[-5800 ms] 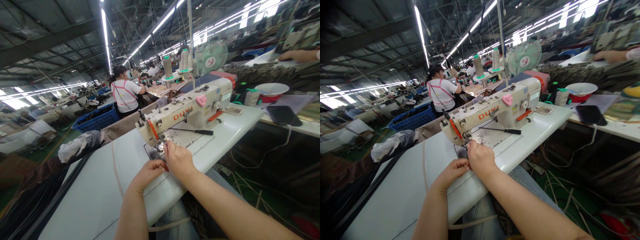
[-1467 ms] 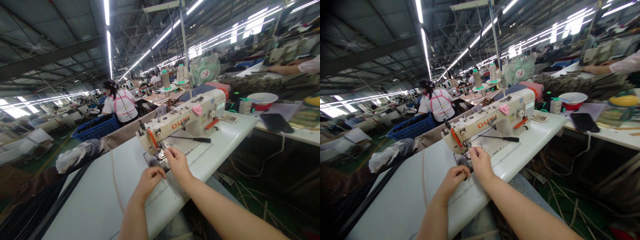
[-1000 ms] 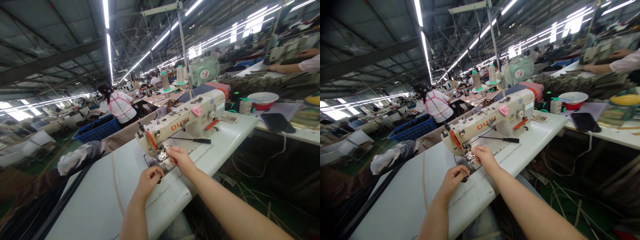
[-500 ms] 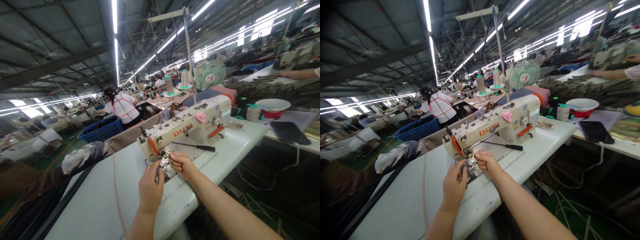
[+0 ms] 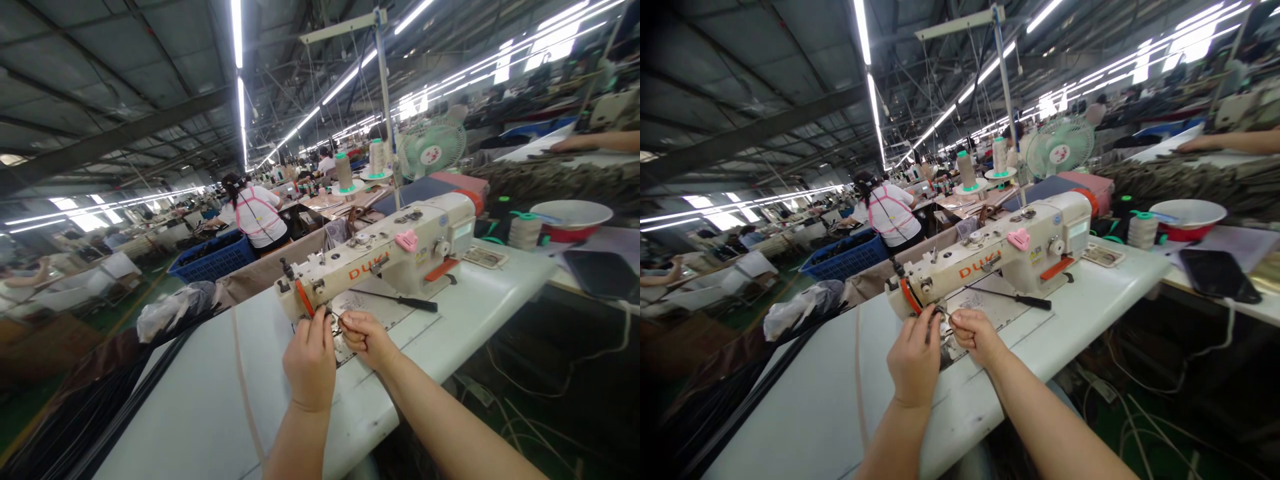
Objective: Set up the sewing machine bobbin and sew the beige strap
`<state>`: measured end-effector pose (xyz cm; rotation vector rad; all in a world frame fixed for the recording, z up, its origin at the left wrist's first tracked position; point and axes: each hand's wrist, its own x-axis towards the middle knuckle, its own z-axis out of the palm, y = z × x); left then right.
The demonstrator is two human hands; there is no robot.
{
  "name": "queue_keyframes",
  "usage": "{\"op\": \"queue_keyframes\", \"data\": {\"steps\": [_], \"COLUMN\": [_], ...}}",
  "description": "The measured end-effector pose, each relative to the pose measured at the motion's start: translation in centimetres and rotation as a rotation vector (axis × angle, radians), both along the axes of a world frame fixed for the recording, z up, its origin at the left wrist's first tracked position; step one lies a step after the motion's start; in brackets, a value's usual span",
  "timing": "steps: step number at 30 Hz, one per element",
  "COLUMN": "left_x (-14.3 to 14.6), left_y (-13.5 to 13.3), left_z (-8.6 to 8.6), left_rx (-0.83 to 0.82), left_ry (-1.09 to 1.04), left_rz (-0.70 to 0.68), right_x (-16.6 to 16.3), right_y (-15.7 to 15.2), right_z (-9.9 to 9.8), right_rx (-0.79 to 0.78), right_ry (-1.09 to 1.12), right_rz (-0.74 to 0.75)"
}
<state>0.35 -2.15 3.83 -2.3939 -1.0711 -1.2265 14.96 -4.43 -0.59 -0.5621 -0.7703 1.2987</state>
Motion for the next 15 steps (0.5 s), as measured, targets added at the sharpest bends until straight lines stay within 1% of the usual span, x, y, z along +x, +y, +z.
{"op": "queue_keyframes", "data": {"steps": [4, 7, 10, 12, 15], "left_x": [0.2, 0.3, 0.3, 0.3, 0.2], "left_y": [0.3, 0.4, 0.3, 0.0, -0.4], "left_z": [0.1, 0.3, 0.4, 0.4, 0.2], "left_rx": [0.041, 0.077, 0.113, 0.112, 0.002], "left_ry": [0.062, 0.083, 0.087, 0.041, -0.105], "left_rz": [0.064, 0.066, 0.036, -0.002, -0.086], "right_x": [0.0, -0.1, 0.1, 0.4, 1.2], "right_y": [0.0, -0.2, -0.7, -1.1, -1.5], "right_z": [-0.2, -0.1, 0.1, 0.0, 0.0], "right_rx": [0.002, 0.005, 0.007, 0.001, -0.019], "right_ry": [-0.016, -0.045, -0.104, -0.171, -0.284], "right_rz": [-0.012, -0.029, -0.044, -0.051, -0.108]}}
